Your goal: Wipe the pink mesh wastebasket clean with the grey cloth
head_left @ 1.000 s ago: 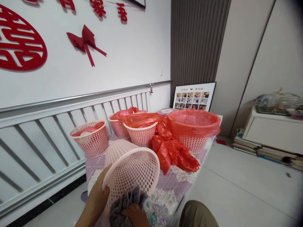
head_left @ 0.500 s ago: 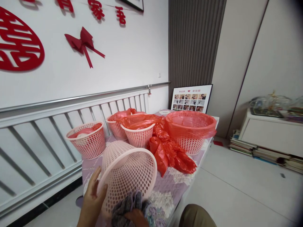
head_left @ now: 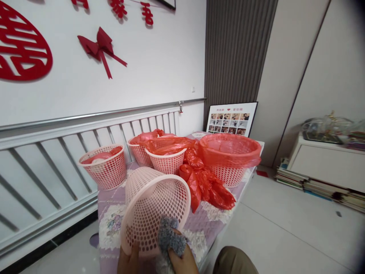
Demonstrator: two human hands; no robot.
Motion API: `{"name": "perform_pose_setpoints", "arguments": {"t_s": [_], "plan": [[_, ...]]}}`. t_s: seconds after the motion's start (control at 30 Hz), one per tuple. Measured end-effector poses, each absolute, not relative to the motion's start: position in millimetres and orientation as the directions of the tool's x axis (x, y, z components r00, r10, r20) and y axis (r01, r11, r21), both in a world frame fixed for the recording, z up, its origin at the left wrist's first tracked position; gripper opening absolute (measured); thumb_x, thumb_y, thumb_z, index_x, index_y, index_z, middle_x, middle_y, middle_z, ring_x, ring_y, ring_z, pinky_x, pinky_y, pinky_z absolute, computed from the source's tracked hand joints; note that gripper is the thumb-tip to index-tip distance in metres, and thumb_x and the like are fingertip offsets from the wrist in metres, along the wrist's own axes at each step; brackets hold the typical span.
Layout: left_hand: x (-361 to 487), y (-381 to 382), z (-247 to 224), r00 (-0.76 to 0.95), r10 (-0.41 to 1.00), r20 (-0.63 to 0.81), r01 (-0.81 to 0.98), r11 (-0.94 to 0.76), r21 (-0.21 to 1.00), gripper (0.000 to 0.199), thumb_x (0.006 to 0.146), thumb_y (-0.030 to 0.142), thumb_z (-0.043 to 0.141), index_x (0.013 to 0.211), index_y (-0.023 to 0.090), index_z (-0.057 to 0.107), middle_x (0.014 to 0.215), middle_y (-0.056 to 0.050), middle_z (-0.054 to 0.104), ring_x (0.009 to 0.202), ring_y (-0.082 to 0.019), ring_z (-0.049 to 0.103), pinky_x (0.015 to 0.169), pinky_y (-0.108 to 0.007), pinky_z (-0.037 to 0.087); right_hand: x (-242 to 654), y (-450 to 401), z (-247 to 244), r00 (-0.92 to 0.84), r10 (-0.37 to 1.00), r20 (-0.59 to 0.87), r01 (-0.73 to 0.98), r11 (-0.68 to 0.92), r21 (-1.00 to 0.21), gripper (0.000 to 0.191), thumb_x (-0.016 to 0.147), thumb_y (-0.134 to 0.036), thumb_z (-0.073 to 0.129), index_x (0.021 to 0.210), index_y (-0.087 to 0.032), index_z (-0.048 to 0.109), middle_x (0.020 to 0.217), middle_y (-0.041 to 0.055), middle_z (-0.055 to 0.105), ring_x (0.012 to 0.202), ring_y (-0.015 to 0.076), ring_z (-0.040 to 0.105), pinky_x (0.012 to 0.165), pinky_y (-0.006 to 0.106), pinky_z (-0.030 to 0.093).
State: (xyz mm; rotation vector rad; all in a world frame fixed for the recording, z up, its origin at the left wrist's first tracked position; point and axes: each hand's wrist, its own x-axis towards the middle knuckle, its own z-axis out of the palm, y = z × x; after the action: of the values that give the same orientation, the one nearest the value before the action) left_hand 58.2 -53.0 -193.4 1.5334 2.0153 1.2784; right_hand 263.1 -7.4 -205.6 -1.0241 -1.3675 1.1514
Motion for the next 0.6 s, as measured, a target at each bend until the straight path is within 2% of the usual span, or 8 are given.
{"name": "perform_pose_setpoints", "arguments": {"t_s": [0.1, 0.17, 0.3, 0.4, 0.53, 0.6], "plan": [[51, -59, -165, -0.515, 0.835, 0.195, 0.557, 0.153, 0.817, 0.055, 0.1, 0.04, 0.03, 0.148, 0.014, 0.034, 0.145, -0.017, 0.055, 0.139, -0.026, 0.047, 0.113, -0.043, 0.043, 272, -5, -195, -0.046, 0.994, 0.095, -0.036, 0.093, -0.995, 0.043, 0.074, -0.043, 0.07, 0.112, -0.024, 0.073, 0.113, 0.011, 0.075, 0.117, 0.0333, 0.065, 0.108, 0.054, 0.045], [44, -65, -141, -0.445, 0.853, 0.273, 0.604, 0.06, 0.795, 0.057, 0.099, 0.04, 0.035, 0.15, 0.013, 0.034, 0.153, -0.015, 0.046, 0.145, -0.027, 0.038, 0.118, -0.044, 0.034, 274, -6, -190, -0.029, 0.999, 0.044, -0.049, 0.042, -0.998, 0.044, 0.073, -0.048, 0.07, 0.109, -0.023, 0.074, 0.108, 0.0107, 0.077, 0.116, 0.0337, 0.065, 0.109, 0.055, 0.044], [33, -73, -99, -0.24, 0.865, 0.441, 0.714, -0.15, 0.684, 0.053, 0.094, 0.032, 0.047, 0.146, 0.024, 0.045, 0.16, -0.003, 0.037, 0.149, -0.023, 0.03, 0.122, -0.04, 0.025, 273, -7, -176, -0.024, 1.0, -0.009, -0.088, -0.011, -0.996, 0.042, 0.074, -0.05, 0.067, 0.102, -0.02, 0.076, 0.107, 0.0111, 0.076, 0.108, 0.0335, 0.068, 0.108, 0.059, 0.043], [38, -72, -76, -0.175, 0.879, 0.444, 0.724, -0.191, 0.663, 0.052, 0.091, 0.024, 0.047, 0.143, 0.025, 0.051, 0.158, -0.003, 0.041, 0.147, -0.022, 0.034, 0.122, -0.041, 0.025, 266, 2, -157, -0.056, 0.996, 0.071, -0.102, 0.065, -0.993, 0.037, 0.076, -0.046, 0.066, 0.101, -0.019, 0.075, 0.108, 0.0113, 0.076, 0.109, 0.0324, 0.068, 0.109, 0.058, 0.042], [52, -63, -58, -0.147, 0.899, 0.413, 0.725, -0.186, 0.663, 0.059, 0.084, 0.012, 0.043, 0.139, 0.025, 0.055, 0.153, -0.002, 0.048, 0.144, -0.02, 0.039, 0.122, -0.043, 0.025, 240, 29, -126, -0.15, 0.942, 0.299, -0.126, 0.282, -0.951, 0.034, 0.08, -0.032, 0.063, 0.11, -0.02, 0.072, 0.115, 0.0095, 0.074, 0.115, 0.0282, 0.066, 0.109, 0.049, 0.045], [57, -60, -55, -0.116, 0.903, 0.413, 0.736, -0.201, 0.646, 0.063, 0.079, 0.008, 0.042, 0.137, 0.026, 0.058, 0.152, 0.0, 0.049, 0.144, -0.019, 0.039, 0.122, -0.044, 0.024, 220, 44, -112, -0.167, 0.923, 0.348, -0.112, 0.333, -0.936, 0.032, 0.082, -0.027, 0.062, 0.111, -0.018, 0.07, 0.115, 0.0081, 0.074, 0.114, 0.0265, 0.066, 0.107, 0.046, 0.047]]}}
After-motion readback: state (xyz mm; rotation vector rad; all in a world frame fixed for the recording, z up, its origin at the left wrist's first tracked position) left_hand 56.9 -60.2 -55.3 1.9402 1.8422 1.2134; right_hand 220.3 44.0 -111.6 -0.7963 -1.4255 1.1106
